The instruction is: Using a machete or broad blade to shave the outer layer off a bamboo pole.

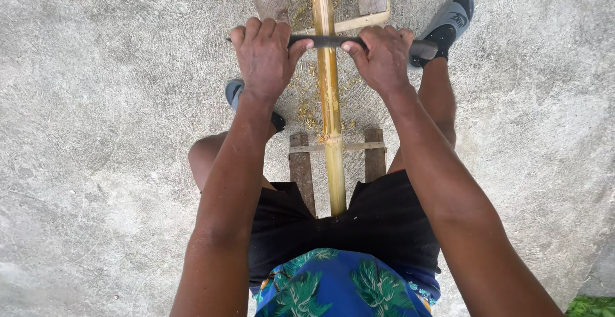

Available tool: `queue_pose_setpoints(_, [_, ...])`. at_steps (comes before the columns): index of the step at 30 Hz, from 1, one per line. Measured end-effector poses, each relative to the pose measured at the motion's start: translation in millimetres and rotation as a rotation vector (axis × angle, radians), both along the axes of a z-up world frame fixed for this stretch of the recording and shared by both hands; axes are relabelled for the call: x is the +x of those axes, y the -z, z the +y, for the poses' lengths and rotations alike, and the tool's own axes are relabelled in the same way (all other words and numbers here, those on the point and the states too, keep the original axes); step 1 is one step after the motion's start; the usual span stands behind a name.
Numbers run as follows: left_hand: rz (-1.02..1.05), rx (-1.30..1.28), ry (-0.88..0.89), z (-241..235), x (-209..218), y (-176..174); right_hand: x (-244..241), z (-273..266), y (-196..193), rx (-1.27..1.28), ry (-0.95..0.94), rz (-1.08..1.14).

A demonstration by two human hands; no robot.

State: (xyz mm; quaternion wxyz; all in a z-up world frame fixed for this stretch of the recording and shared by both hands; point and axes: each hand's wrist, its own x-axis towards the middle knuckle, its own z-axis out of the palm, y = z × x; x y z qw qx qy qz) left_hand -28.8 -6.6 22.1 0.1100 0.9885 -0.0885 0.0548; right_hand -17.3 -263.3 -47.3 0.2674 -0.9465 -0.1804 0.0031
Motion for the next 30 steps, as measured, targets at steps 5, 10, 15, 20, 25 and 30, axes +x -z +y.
queue_pose_setpoints(5, [0.038,0.004,-0.008,-10,-51,-7,-53,-5,-14,0.013,0.027,0.058])
queue_pose_setpoints(10, [0.089,-0.003,-0.008,-23,-124,-7,-122,-17,-32,-0.013,0.040,0.154])
queue_pose_setpoints(15, [0.132,-0.031,-0.056,-33,-166,-8,-147,-26,-43,-0.042,-0.020,0.125])
queue_pose_setpoints(20, [0.005,-0.081,-0.042,-14,-76,15,-56,-19,-11,-0.117,-0.038,0.124])
queue_pose_setpoints(25, [-0.083,-0.008,0.013,6,49,14,50,3,6,-0.027,0.014,0.020])
queue_pose_setpoints(30, [-0.127,0.080,0.053,12,106,16,98,11,38,0.067,0.053,-0.018])
